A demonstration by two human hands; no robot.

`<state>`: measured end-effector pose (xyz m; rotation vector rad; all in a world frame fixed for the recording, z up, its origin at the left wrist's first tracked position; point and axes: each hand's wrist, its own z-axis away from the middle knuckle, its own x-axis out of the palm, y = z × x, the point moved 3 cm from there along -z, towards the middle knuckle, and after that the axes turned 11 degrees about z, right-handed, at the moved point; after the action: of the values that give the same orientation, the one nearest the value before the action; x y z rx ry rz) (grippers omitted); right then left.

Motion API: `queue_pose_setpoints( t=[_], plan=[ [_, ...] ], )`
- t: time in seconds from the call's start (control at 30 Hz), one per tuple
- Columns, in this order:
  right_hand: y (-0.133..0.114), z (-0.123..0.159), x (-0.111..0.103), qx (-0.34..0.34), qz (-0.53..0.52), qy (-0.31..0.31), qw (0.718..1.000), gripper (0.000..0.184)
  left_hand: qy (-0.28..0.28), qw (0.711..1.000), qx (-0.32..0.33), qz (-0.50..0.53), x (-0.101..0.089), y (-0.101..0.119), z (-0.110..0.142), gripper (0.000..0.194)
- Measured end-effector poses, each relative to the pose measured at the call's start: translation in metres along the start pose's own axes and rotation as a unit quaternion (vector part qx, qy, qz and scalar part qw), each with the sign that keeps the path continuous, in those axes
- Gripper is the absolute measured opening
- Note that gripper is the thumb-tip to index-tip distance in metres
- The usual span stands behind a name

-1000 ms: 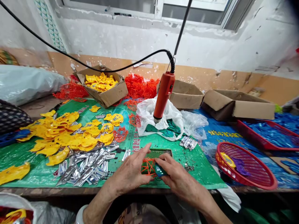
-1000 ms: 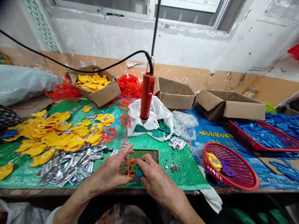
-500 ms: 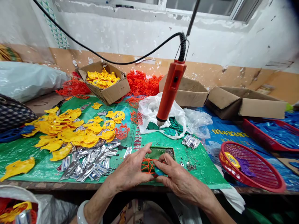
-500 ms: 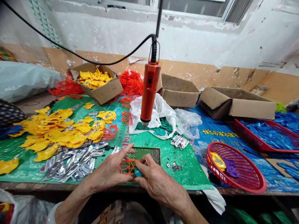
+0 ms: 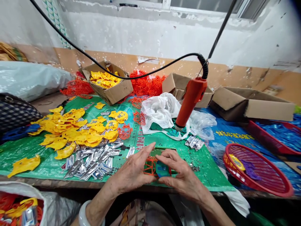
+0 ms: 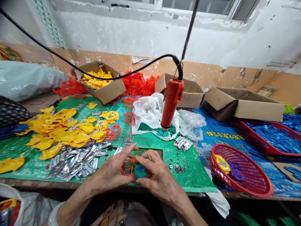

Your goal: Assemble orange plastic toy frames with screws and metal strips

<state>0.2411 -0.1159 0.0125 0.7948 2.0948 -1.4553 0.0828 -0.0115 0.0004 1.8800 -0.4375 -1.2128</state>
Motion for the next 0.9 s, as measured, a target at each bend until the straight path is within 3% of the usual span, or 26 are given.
queue_pose_setpoints(
  t=[0.23, 0.37, 0.47, 0.57, 0.67, 0.77, 0.9],
  plan=[
    [0.009, 0.003, 0.019, -0.047, -0.024, 0.087, 0.995, 0.054, 0.018, 0.998, -0.003, 0.052, -0.008, 0.004, 0.002, 0.106],
    [0.004, 0.005, 0.02, -0.058, 0.0, 0.144, 0.988, 0.054, 0.074, 0.98, -0.014, 0.187, -0.014, 0.0, 0.006, 0.107],
    [-0.001, 0.004, 0.019, -0.063, 0.034, 0.17, 0.983, 0.053, 0.151, 0.911, -0.074, 0.377, -0.015, -0.009, 0.012, 0.103],
    [-0.005, 0.002, 0.019, -0.072, 0.063, 0.204, 0.974, 0.052, 0.217, 0.781, -0.132, 0.571, -0.01, -0.014, 0.019, 0.078],
    [-0.006, 0.0, 0.02, -0.077, 0.062, 0.219, 0.971, 0.052, 0.213, 0.677, -0.15, 0.689, -0.001, -0.01, 0.022, 0.051],
    [-0.004, -0.002, 0.022, -0.077, 0.048, 0.225, 0.97, 0.051, 0.212, 0.642, -0.142, 0.723, 0.005, -0.007, 0.02, 0.033],
    [-0.004, -0.003, 0.028, -0.075, 0.03, 0.218, 0.973, 0.046, 0.188, 0.648, -0.153, 0.722, 0.015, -0.007, 0.016, 0.029]
  ],
)
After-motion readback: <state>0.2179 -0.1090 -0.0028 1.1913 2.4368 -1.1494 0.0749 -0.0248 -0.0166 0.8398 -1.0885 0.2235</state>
